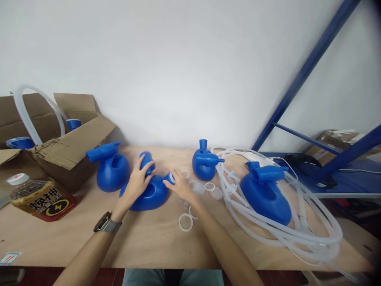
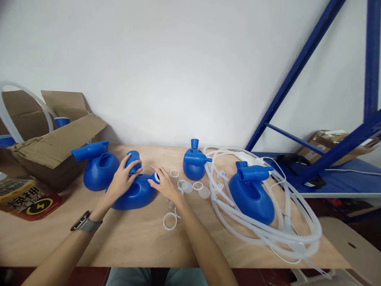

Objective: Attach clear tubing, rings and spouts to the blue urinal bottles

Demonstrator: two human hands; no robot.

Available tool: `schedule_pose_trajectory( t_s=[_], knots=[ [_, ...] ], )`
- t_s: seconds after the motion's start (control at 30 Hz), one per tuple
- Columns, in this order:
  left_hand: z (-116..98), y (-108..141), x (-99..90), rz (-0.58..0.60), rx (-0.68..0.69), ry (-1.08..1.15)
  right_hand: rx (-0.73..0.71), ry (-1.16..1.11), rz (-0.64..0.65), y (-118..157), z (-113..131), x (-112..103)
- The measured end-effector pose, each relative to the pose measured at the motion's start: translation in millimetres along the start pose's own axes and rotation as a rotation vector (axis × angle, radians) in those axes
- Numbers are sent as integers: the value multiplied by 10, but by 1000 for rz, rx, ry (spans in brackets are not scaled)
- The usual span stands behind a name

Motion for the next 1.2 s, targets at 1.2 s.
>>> schedule_pose_trajectory(
  t_s=[1.2],
  knots=[
    [-795,1686,507,75,-798,1460,406,-160,-631,1476,126,-233]
  ],
)
Point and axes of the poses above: each hand's wrist, its own y-axis away from the middle knuckle, its own x-axis out of the palm, z = x × y, the point moved 2 cm from there along -y, towards the middle knuckle, and after that the axes turned 9 degrees about z, right-handed, at the moved point
